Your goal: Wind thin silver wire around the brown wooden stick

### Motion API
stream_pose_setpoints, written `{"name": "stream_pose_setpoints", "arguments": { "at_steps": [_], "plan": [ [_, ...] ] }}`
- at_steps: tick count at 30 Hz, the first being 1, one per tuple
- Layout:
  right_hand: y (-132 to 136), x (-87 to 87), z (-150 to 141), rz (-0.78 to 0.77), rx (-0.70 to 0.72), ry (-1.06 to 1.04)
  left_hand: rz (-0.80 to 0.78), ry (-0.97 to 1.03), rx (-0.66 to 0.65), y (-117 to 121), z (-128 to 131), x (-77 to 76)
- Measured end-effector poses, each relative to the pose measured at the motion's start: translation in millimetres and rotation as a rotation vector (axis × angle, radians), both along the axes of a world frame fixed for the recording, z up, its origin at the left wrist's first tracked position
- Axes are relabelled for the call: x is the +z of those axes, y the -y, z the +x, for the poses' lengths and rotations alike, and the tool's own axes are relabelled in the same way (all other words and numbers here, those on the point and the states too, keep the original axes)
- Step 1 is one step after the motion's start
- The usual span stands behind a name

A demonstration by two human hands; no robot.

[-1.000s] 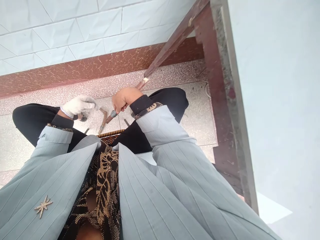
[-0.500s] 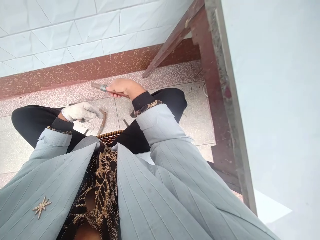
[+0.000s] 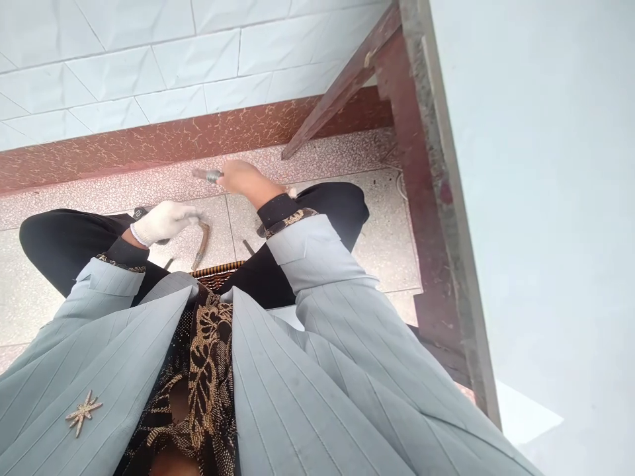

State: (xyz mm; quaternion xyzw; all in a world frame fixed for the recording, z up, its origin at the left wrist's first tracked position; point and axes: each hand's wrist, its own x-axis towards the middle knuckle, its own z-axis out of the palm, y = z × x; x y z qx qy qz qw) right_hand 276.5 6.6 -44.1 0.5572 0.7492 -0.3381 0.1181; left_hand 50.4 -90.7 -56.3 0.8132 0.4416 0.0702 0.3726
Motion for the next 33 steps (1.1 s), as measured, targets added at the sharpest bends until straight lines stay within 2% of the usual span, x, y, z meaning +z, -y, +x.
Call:
{"name": "stream_pose_setpoints", "arguments": {
  "at_steps": [2, 4, 6, 9, 11, 14, 18, 21, 24, 28, 31, 33],
  "plan": [
    [6, 2.6, -4, -0.114, 0.269, 0.251, -0.04, 0.069, 0.133, 1, -1, 6.7],
    [11, 10.6, -2, -0.306, 0.453, 0.304, -0.094, 0.121, 0.257, -1, -4, 8.9],
    [12, 21.3, 7, -0.484, 0.506, 0.161, -0.172, 0.214, 0.355, -4, -8, 6.4],
    [6, 33.3, 29, -0.705, 0.469, -0.263, -0.378, 0.446, 0.424, -8, -11, -2.8],
    [0, 33.7, 43, -0.727, 0.375, -0.481, -0.505, 0.614, 0.413, -8, -11, -9.3],
    [-2, 22.1, 51, -0.674, 0.229, -0.793, -0.576, 0.809, 0.416, -6, -5, -15.8],
    [6, -1.1, 37, -0.575, 0.025, -1.222, -0.665, 0.903, 0.417, -2, 3, -19.2],
    [9, -10.5, 21, -0.562, -0.122, -1.442, -0.73, 0.95, 0.489, -1, 5, -22.8],
    [7, -9.7, 14, -0.593, -0.297, -1.559, -0.808, 0.941, 0.542, -1, 4, -26.8],
    [4, -0.6, 15, -0.621, -0.501, -1.568, -0.73, 0.948, 0.597, -1, 3, -29.3],
    [5, 4.8, 17, -0.568, -0.565, -1.551, -0.711, 0.983, 0.62, -3, 2, -28.5],
    [6, 6.4, 18, -0.532, -0.58, -1.565, -0.763, 0.994, 0.578, -3, 2, -26.2]
  ]
}}
